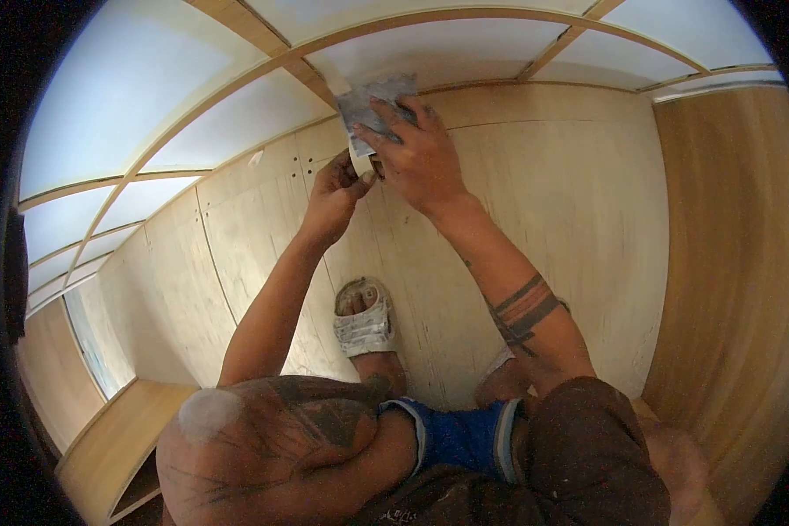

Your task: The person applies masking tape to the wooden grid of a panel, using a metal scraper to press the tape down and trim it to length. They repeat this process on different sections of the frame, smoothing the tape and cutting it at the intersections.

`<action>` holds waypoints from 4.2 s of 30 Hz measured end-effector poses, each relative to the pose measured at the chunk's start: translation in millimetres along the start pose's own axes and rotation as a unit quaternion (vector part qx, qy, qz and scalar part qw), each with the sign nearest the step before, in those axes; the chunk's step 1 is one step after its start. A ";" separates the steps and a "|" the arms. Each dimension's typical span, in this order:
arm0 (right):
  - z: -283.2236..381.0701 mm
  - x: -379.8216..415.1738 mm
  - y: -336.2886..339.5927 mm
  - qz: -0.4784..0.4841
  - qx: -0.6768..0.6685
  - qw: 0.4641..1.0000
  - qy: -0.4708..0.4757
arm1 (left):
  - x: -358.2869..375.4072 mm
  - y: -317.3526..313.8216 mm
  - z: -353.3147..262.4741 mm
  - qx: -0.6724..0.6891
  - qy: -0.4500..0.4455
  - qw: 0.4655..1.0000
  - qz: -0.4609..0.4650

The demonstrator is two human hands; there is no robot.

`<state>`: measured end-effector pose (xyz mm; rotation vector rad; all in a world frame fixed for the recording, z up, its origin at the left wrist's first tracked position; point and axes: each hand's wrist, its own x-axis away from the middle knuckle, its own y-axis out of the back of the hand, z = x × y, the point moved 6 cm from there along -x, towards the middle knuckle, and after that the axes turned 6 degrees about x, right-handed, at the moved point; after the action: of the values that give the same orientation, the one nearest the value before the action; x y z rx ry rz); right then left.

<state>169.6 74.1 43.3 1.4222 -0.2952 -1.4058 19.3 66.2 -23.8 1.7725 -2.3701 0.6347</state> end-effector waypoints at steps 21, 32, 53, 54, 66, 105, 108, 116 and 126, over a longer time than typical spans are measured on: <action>-10.9 3.1 -16.2 0.033 0.004 0.999 -0.018 | -12.2 1.6 -10.8 -0.028 0.003 1.000 -0.008; -14.1 -1.0 -16.9 0.012 -0.010 1.000 -0.023 | -20.3 1.7 -11.2 -0.014 -0.009 1.000 0.000; -11.1 -21.1 -9.2 0.004 -0.020 0.999 -0.044 | -24.9 3.3 -1.8 0.000 0.003 0.999 -0.036; -10.4 -28.0 -5.2 0.003 -0.022 0.999 -0.039 | -22.7 -0.5 -8.4 0.001 0.000 0.999 -0.041; 7.3 -63.6 66.8 -0.127 -0.022 0.991 0.038 | -23.0 -5.0 -10.2 0.040 -0.025 0.999 -0.007; -14.3 -6.1 -4.2 0.010 -0.005 1.000 -0.027 | -0.1 -9.7 -22.4 -0.054 -0.061 0.993 -0.090; -14.3 -6.0 -4.0 0.010 -0.011 0.999 -0.032 | -6.1 -5.2 -22.8 -0.070 -0.046 0.990 -0.114; -15.3 -7.8 -5.7 0.020 0.000 0.999 -0.032 | -11.0 -0.6 -9.4 -0.049 -0.001 0.990 -0.131; -16.0 -11.2 -8.5 0.015 0.002 1.000 -0.020 | -0.6 -6.0 -0.2 0.125 0.099 0.977 -0.144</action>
<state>175.8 94.0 38.9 1.3896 -0.3434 -1.4107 25.1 65.5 -22.3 1.9914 -1.9245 1.0453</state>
